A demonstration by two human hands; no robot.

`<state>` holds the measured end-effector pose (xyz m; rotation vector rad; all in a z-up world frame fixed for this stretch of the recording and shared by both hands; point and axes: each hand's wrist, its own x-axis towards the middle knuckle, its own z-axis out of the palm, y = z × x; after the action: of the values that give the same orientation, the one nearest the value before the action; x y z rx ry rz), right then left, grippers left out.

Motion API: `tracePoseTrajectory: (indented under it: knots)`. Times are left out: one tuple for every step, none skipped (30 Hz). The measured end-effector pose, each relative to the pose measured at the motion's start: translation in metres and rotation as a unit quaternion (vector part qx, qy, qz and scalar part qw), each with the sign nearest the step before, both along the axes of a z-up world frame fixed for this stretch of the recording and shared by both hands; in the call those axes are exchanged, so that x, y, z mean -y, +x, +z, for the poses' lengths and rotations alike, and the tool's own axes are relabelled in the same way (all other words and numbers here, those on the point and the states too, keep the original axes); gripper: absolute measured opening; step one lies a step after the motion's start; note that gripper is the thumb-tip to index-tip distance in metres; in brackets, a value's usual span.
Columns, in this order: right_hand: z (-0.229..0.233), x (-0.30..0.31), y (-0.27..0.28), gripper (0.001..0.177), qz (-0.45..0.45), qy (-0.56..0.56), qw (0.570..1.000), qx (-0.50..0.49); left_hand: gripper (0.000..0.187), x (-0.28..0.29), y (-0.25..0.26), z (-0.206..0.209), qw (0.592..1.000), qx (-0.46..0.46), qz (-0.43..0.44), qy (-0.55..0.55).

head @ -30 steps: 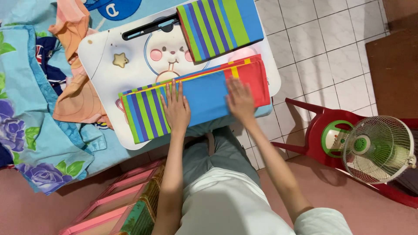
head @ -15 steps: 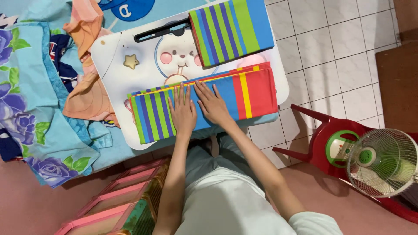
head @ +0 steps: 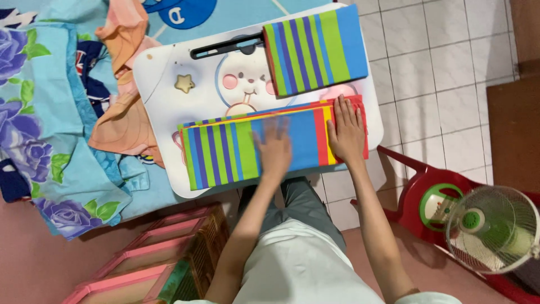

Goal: The person folds several pieces of fabric on a small white folding board placed on a bed. They smooth and crease each item by hand, then stack the folded pieces on the board. The fabrics include a striped multicolor cloth and a blue floral-patterned cloth.

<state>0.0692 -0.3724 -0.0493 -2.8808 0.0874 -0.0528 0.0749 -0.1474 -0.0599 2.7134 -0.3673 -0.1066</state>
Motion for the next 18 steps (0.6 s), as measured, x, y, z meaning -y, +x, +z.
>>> tracePoseTrajectory:
  knots:
    - [0.0, 0.0, 0.002, 0.059, 0.006, 0.001, 1.0, 0.001, 0.058, 0.007, -0.001, -0.004, 1.0, 0.001, 0.006, 0.001]
    - [-0.001, -0.001, 0.001, 0.059, 0.0, 0.004, 1.0, -0.006, 0.056, 0.013, -0.003, -0.009, 0.999, 0.001, -0.03, -0.044]
    - [-0.001, -0.001, 0.001, 0.059, -0.007, 0.008, 1.0, -0.013, 0.054, 0.019, -0.006, -0.013, 0.994, 0.002, -0.065, -0.089]
    - [-0.002, -0.002, 0.001, 0.059, 0.0, 0.008, 1.0, -0.013, 0.054, 0.01, -0.002, -0.015, 0.994, 0.003, -0.058, -0.089]
    - [-0.003, -0.001, 0.0, 0.059, -0.002, 0.004, 1.0, -0.015, 0.056, 0.002, 0.001, -0.017, 0.997, 0.008, -0.06, -0.056]
    - [-0.005, 0.0, -0.001, 0.059, -0.005, 0.002, 1.0, -0.017, 0.06, -0.007, 0.003, -0.019, 0.998, 0.012, -0.063, -0.023]
    - [-0.002, -0.001, 0.0, 0.059, 0.002, 0.003, 1.0, -0.017, 0.06, -0.022, 0.009, -0.015, 0.998, 0.012, -0.055, -0.022]
    - [-0.001, -0.003, 0.0, 0.058, -0.006, 0.009, 1.0, -0.015, 0.06, -0.039, 0.015, -0.012, 1.0, 0.007, -0.018, -0.002]
    - [0.001, -0.005, 0.0, 0.057, -0.014, 0.016, 1.0, -0.013, 0.06, -0.056, 0.02, -0.009, 1.0, 0.002, 0.019, 0.018]
    - [0.0, -0.004, 0.0, 0.057, -0.01, 0.017, 1.0, -0.016, 0.06, -0.074, 0.022, -0.006, 1.0, 0.0, 0.023, 0.019]
    - [0.0, -0.003, -0.001, 0.058, -0.004, 0.016, 1.0, -0.023, 0.06, -0.092, 0.024, -0.003, 0.996, -0.041, 0.067, 0.038]
    - [0.0, -0.001, 0.0, 0.059, 0.002, 0.014, 0.999, -0.029, 0.059, -0.108, 0.028, 0.0, 0.989, -0.08, 0.11, 0.056]
    - [0.001, -0.002, 0.001, 0.059, 0.006, 0.015, 0.999, -0.029, 0.059, -0.121, 0.024, 0.0, 0.989, -0.08, 0.114, 0.056]
    - [0.001, -0.004, 0.0, 0.058, -0.002, 0.023, 0.999, -0.028, 0.059, -0.133, 0.02, 0.0, 0.987, -0.044, 0.145, 0.053]
    - [0.002, -0.005, 0.0, 0.058, -0.009, 0.031, 0.999, -0.027, 0.06, -0.146, 0.015, 0.001, 0.983, -0.007, 0.176, 0.049]
    - [0.004, -0.01, 0.0, 0.058, -0.007, 0.032, 0.999, -0.027, 0.06, -0.153, 0.009, -0.003, 0.983, -0.007, 0.179, 0.05]
    - [0.007, -0.014, 0.0, 0.057, -0.009, 0.035, 0.999, -0.018, 0.059, -0.161, 0.003, -0.006, 0.982, 0.006, 0.187, 0.042]
    - [0.011, -0.017, -0.002, 0.056, -0.013, 0.038, 0.999, -0.007, 0.058, -0.166, -0.003, -0.01, 0.981, 0.019, 0.193, 0.032]
